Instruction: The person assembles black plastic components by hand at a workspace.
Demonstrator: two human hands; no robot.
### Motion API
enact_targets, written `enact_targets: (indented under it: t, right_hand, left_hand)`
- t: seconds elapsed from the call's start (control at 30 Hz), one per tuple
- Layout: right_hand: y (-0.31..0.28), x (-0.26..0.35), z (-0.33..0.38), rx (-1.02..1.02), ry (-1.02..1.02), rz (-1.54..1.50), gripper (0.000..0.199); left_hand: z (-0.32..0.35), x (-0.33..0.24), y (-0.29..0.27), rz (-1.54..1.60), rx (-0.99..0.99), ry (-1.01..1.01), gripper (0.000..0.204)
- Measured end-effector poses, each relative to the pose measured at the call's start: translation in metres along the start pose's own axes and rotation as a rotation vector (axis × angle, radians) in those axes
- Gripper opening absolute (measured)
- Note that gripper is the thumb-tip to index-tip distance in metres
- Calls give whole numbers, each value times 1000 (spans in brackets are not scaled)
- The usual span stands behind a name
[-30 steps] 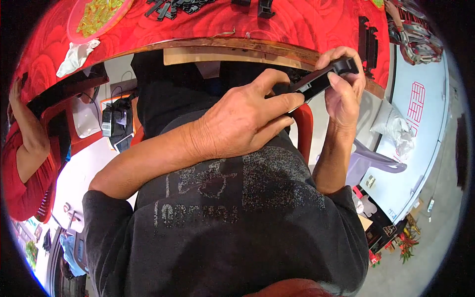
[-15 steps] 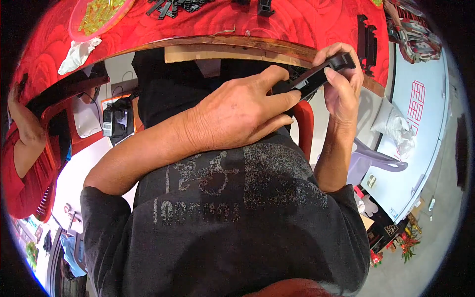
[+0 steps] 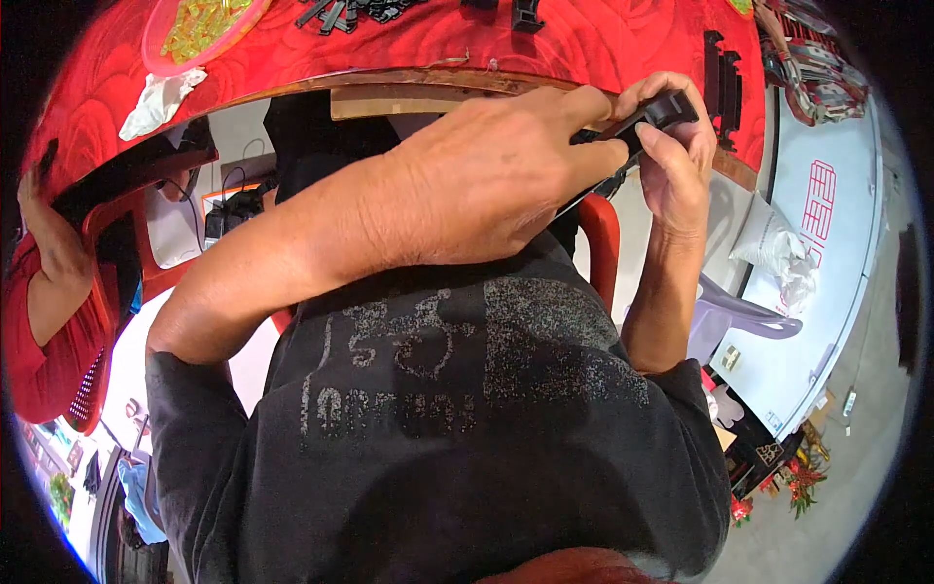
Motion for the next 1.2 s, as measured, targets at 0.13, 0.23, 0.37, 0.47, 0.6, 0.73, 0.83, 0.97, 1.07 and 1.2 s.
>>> enact_targets:
  t: [0.13,0.23,0.37,0.47,0.6,0.73,0.83,0.97,1.07,1.2]
  right_hand:
    - [4,0,-2,-5,25,-15,37]
    - [7,1,-5,-9,14,-10,36]
    - [9,1,-5,2,19,10,35]
    - [9,-2,-6,32,39,8,34]
    - [11,0,-6,24,24,22,32]
    - [14,0,-5,46,40,23,31]
    - [15,1,-4,49,45,20,31]
    - [14,4,-4,47,48,39,30]
    - [16,5,-5,44,28,53,34]
    - [19,4,-1,-5,36,16,44]
  left_hand:
    - [-8,2,2,-95,108,0,47]
    - [-9,-2,1,-198,84,24,49]
    - [-6,-2,0,-220,48,15,48]
    - [-5,-2,1,-222,36,7,47]
    - [-2,-1,0,-223,61,5,42]
    - [1,1,7,-205,105,30,38]
    - [3,1,8,-182,128,18,36]
    - [1,-1,8,-171,108,37,32]
    - [0,-4,6,-149,139,24,29]
    - [0,-3,4,-117,112,26,29]
Point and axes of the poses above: each hand's wrist, its own z-axis away from the middle knuckle, its own y-axis out of the palm, x = y × z, the point moved 8 cm from there along -z, towards the middle knuckle, and after that the axes turned 3 degrees about -x, right-handed, at the moved point
